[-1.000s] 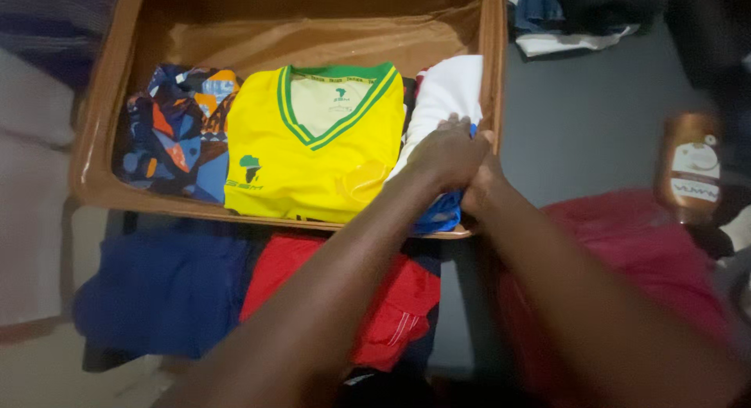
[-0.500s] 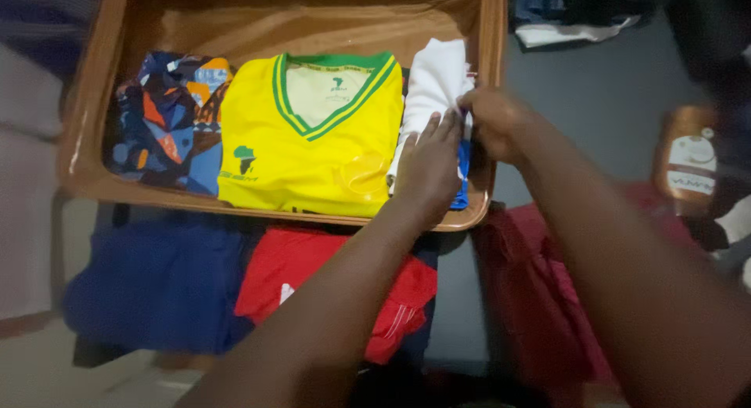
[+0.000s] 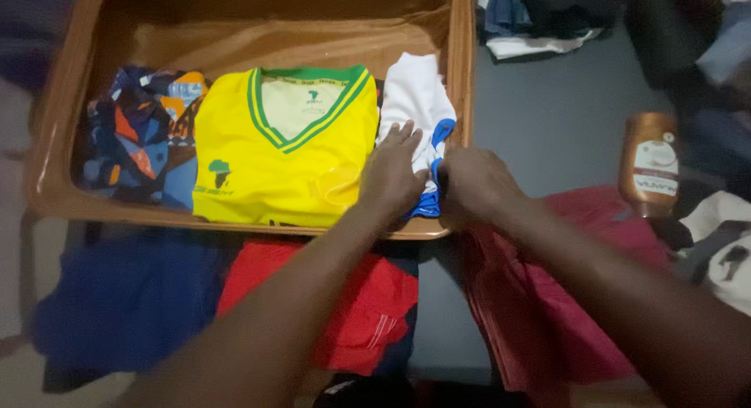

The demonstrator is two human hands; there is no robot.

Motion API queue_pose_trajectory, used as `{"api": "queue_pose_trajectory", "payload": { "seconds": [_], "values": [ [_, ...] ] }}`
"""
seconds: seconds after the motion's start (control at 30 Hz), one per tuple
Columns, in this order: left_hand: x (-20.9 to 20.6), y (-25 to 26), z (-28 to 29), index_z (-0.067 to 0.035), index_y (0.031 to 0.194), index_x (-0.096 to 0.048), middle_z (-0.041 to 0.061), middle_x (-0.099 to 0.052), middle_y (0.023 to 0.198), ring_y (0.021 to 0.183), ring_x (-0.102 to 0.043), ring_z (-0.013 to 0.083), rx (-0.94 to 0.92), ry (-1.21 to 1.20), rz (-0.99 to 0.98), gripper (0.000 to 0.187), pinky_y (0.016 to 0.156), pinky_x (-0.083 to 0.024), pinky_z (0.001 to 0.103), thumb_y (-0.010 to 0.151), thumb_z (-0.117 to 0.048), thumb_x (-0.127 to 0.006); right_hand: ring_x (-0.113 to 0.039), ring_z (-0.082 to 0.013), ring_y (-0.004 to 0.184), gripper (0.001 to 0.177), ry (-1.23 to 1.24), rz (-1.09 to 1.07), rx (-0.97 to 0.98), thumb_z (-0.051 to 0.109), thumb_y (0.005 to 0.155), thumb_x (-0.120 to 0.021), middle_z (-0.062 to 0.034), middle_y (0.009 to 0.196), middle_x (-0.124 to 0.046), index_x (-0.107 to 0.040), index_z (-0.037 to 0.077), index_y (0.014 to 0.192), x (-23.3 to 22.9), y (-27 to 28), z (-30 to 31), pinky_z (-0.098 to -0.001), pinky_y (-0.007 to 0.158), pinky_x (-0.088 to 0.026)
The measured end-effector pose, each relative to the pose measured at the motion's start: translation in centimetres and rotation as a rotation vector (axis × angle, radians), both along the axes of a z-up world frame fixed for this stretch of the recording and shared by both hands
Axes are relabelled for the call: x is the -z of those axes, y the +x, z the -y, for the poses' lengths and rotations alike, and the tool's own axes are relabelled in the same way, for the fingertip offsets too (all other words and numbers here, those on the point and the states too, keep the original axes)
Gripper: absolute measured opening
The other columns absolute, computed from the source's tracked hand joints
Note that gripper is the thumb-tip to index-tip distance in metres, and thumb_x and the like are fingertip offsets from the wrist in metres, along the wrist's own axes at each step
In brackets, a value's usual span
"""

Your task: The person packs a suitcase by folding and placing shirts, shorts, and towels inside, arranging them into layers.

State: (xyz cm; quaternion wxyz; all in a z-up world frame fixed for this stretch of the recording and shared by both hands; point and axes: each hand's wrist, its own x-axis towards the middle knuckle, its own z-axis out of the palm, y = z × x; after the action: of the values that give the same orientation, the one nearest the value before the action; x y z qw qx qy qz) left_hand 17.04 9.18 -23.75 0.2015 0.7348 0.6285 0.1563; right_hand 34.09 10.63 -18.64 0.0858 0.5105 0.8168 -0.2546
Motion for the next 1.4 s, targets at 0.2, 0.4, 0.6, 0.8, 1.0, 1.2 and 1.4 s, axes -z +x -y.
{"api": "queue_pose_trajectory", "payload": {
  "seconds": [0.2, 0.4, 0.6, 0.8, 1.0, 1.2, 1.4],
  "values": [
    [1.7, -1.6, -1.7, -0.005, 0.156, -0.037, 0.018, -0.025, 0.167, 0.155, -0.019, 0.0398, 0.229, -0.122, -0.142, 0.087, 0.122, -0.023, 0.051, 0.084, -0.039, -0.072, -0.069, -0.0356, 0.103, 0.04, 0.007, -0.138, -0.262, 0.023, 0.076, -0.076, -0.0127, 0.12, -0.067, -0.071, 0.014, 0.114, 3.1, 1.9, -0.1, -0.0459, 0.088, -0.056],
    [2.4, -2.4, -2.9, -0.006, 0.157, -0.03, 0.018, -0.018, 0.168, 0.156, -0.013, 0.0387, 0.255, -0.23, -0.109, 0.095, 0.124, -0.02, 0.047, 0.083, -0.045, -0.076, -0.064, -0.0364, 0.109, 0.041, -0.039, 0.012, -0.252, 0.028, 0.082, -0.075, -0.0127, 0.131, -0.057, -0.068, 0.018, 0.122, 4.4, 1.1, -1.9, -0.0458, 0.092, -0.054],
    [3.5, -3.2, -2.9, -0.007, 0.159, -0.029, 0.017, -0.019, 0.17, 0.157, -0.013, 0.0392, 0.284, -0.177, -0.045, 0.096, 0.126, -0.02, 0.045, 0.083, -0.037, -0.079, -0.067, -0.0327, 0.111, 0.037, -0.158, 0.118, -0.192, 0.02, 0.082, -0.08, -0.0107, 0.123, -0.067, -0.074, 0.016, 0.118, 0.4, -0.4, -1.6, -0.0431, 0.094, -0.056],
    [0.5, -0.6, -0.5, -0.01, 0.161, -0.021, 0.013, -0.011, 0.17, 0.158, -0.008, 0.0355, 0.26, -0.172, -0.281, 0.092, 0.123, -0.017, 0.058, 0.089, -0.039, -0.07, -0.077, -0.0275, 0.099, 0.042, -0.456, 0.045, -0.115, 0.004, 0.08, -0.079, -0.0109, 0.11, -0.077, -0.071, 0.009, 0.121, -4.3, -0.7, -2.0, -0.0431, 0.084, -0.064],
    [-1.2, 0.1, 0.4, -0.012, 0.159, -0.025, 0.014, 0.003, 0.173, 0.158, 0.005, 0.0383, 0.379, -0.269, -0.476, 0.074, 0.123, -0.013, 0.063, 0.097, -0.034, -0.058, -0.073, -0.0288, 0.098, 0.027, -0.307, -0.129, 0.025, 0.017, 0.093, -0.063, -0.0141, 0.109, -0.078, -0.074, 0.009, 0.117, -4.8, -0.7, -2.7, -0.0461, 0.091, -0.056],
    [-0.7, 0.1, 1.3, -0.01, 0.156, -0.033, 0.012, -0.01, 0.167, 0.153, 0.005, 0.0421, 0.407, -0.192, -0.446, 0.065, 0.114, -0.008, 0.074, 0.096, -0.03, -0.048, -0.049, -0.0412, 0.134, 0.052, 0.152, -0.397, 0.125, 0.032, 0.098, -0.057, -0.0248, 0.146, -0.051, -0.056, 0.002, 0.141, 1.4, -2.7, -6.3, -0.0496, 0.115, -0.039],
    [1.8, 1.2, 2.5, -0.009, 0.149, -0.053, 0.018, -0.041, 0.159, 0.152, -0.026, 0.0423, 0.148, -0.106, -0.241, 0.057, 0.125, -0.015, 0.068, 0.094, -0.025, -0.051, 0.003, -0.0492, 0.156, 0.087, 0.054, -0.183, 0.138, 0.058, 0.104, -0.035, -0.0256, 0.169, 0.005, -0.006, 0.001, 0.163, 10.6, -7.6, -7.6, -0.0598, 0.125, -0.008]
  ]
}}
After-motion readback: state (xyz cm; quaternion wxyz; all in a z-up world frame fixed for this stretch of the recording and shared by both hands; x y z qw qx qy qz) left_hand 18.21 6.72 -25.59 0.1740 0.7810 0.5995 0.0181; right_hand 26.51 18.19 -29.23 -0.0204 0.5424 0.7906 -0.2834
